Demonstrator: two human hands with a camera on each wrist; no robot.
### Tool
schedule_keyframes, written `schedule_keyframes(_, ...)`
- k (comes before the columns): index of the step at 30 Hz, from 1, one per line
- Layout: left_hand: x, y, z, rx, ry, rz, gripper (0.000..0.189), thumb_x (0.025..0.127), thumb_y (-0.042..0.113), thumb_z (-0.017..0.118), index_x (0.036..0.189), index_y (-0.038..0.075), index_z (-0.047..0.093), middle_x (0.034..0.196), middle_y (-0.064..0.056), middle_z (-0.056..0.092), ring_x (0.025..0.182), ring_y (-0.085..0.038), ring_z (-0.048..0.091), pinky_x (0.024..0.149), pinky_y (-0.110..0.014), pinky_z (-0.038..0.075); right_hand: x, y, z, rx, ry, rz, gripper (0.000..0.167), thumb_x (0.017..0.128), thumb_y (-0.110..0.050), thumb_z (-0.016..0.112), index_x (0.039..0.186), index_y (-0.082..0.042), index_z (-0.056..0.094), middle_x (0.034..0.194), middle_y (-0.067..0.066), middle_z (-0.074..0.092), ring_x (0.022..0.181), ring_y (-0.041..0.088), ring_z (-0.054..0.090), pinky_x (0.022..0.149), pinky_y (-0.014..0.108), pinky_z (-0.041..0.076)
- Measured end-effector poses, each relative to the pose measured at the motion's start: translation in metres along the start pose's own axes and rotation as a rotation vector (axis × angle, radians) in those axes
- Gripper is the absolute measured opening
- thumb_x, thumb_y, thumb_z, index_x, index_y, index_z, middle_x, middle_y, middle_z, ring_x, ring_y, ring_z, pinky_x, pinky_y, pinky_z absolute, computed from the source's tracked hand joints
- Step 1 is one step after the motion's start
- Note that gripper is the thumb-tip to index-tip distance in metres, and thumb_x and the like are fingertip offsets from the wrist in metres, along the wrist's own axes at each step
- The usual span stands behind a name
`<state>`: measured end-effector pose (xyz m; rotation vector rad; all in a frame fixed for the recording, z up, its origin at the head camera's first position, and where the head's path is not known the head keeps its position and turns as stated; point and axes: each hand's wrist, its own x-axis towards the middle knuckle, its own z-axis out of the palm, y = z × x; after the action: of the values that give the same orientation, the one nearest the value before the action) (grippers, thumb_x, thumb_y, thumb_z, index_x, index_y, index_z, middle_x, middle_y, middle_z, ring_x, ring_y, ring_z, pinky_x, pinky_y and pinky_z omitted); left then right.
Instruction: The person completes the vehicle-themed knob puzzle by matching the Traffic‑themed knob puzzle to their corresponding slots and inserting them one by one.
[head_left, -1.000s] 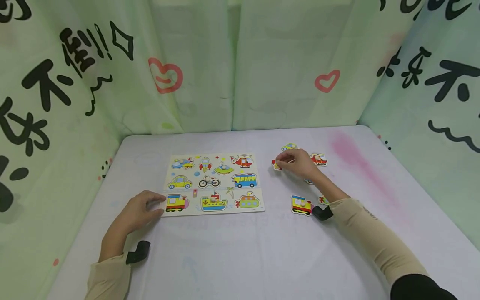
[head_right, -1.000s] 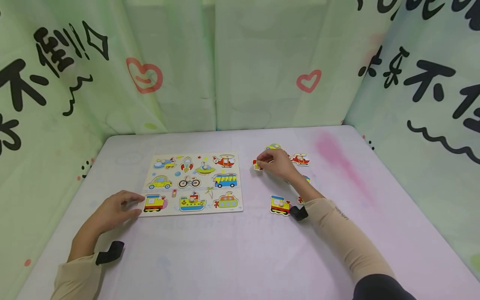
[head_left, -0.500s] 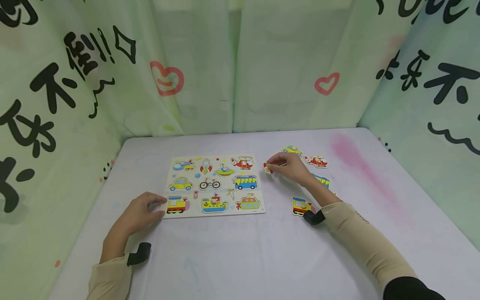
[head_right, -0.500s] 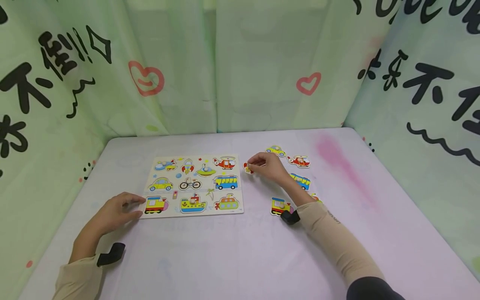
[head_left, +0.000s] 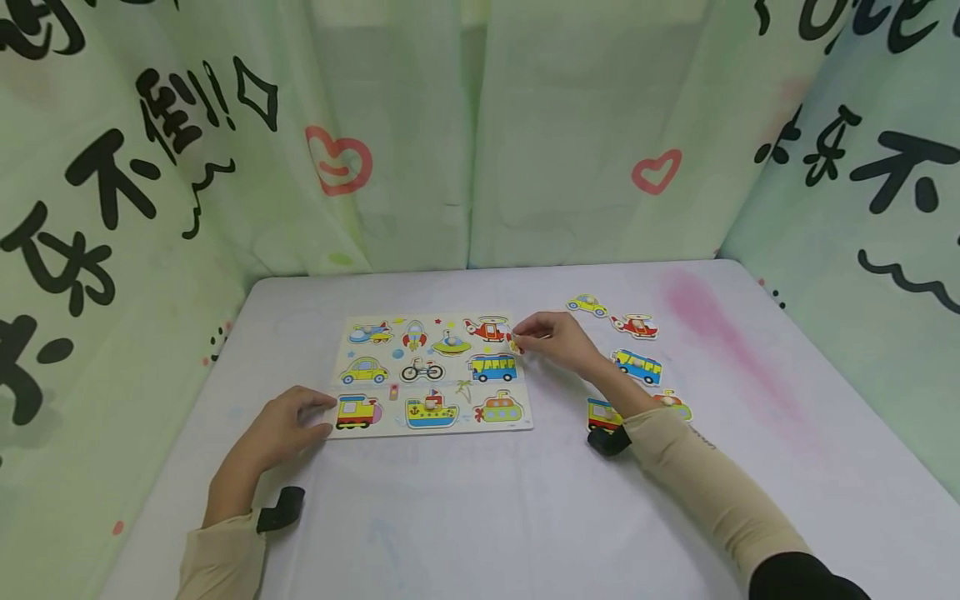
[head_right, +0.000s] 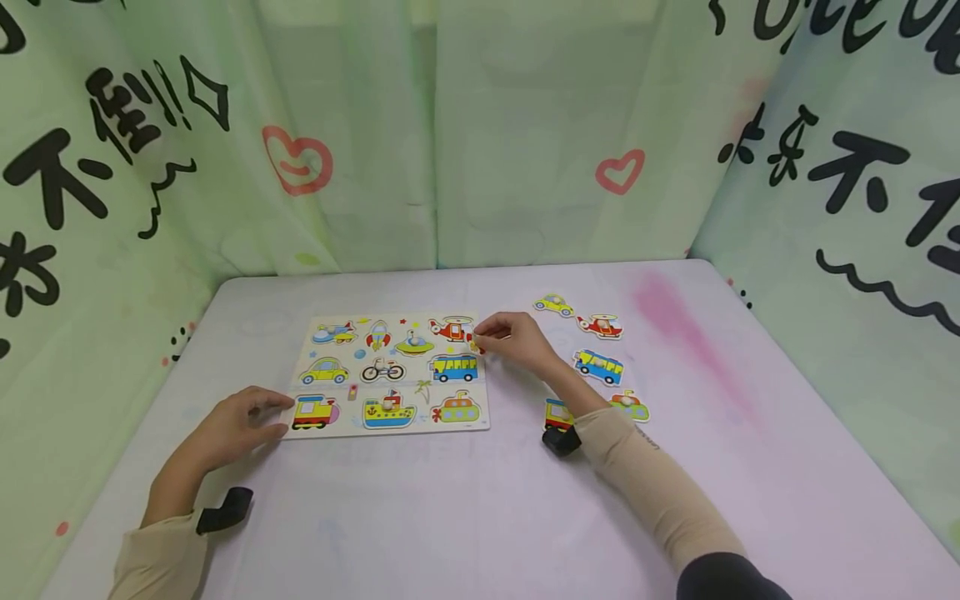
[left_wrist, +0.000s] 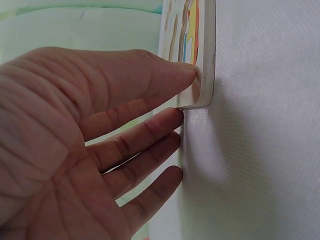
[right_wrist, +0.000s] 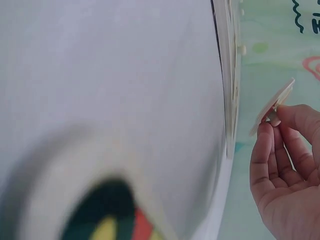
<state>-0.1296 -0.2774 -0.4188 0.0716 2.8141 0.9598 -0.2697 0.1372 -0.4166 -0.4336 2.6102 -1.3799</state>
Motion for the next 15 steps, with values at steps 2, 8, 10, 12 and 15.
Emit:
schedule_keyframes(2, 0.0, 0.0, 0.0, 0.003, 0.0, 0.006, 0.039, 0.089, 0.007, 0.073, 0.126, -0.004, 0.066, 0.134, -0.025, 0.059, 0.132, -0.047, 0.049, 0.111, -0.062, 0.04, 0.0, -0.003, 0.003, 0.008, -0.006, -0.001, 0.021, 0.096, -0.019, 0.072, 0.114, -0.008, 0.074, 0.108, 0.007, 0.074, 0.097, 0.022, 0.065, 0.082, 0.028, 0.055)
schedule_keyframes(8, 0.001, 0.001, 0.0, 0.013, 0.004, 0.002, 0.039, 0.089, 0.007, 0.074, 0.126, -0.003, 0.066, 0.133, -0.025, 0.059, 0.132, -0.047, 0.049, 0.111, -0.062, 0.04, 0.004, -0.012, 0.014, 0.043, -0.012, -0.018, 0.02, 0.096, -0.018, 0.073, 0.112, -0.008, 0.075, 0.107, 0.007, 0.074, 0.098, 0.022, 0.065, 0.083, 0.028, 0.054)
schedule_keyframes(10, 0.0, 0.001, -0.001, 0.012, 0.003, -0.002, 0.039, 0.089, 0.007, 0.073, 0.126, -0.003, 0.066, 0.134, -0.025, 0.059, 0.132, -0.046, 0.049, 0.112, -0.062, 0.04, 0.006, -0.014, 0.017, 0.063, -0.014, -0.021, 0.02, 0.095, -0.018, 0.073, 0.112, -0.007, 0.075, 0.107, 0.007, 0.074, 0.098, 0.021, 0.065, 0.084, 0.027, 0.054)
schedule_keyframes(12, 0.0, 0.001, -0.001, 0.009, 0.004, 0.0, 0.039, 0.089, 0.007, 0.073, 0.126, -0.004, 0.066, 0.134, -0.026, 0.059, 0.132, -0.047, 0.049, 0.111, -0.063, 0.04, 0.007, -0.016, 0.021, 0.085, -0.019, -0.021, 0.02, 0.095, -0.018, 0.073, 0.111, -0.007, 0.075, 0.107, 0.007, 0.075, 0.097, 0.02, 0.066, 0.084, 0.026, 0.054)
schedule_keyframes(15, -0.001, 0.0, -0.001, -0.002, 0.003, 0.002, 0.039, 0.089, 0.006, 0.073, 0.126, -0.004, 0.066, 0.133, -0.026, 0.059, 0.132, -0.047, 0.049, 0.112, -0.063, 0.04, 0.01, -0.017, 0.027, 0.123, -0.031, -0.02, 0.02, 0.095, -0.017, 0.073, 0.111, -0.006, 0.075, 0.107, 0.007, 0.075, 0.096, 0.02, 0.068, 0.083, 0.025, 0.055)
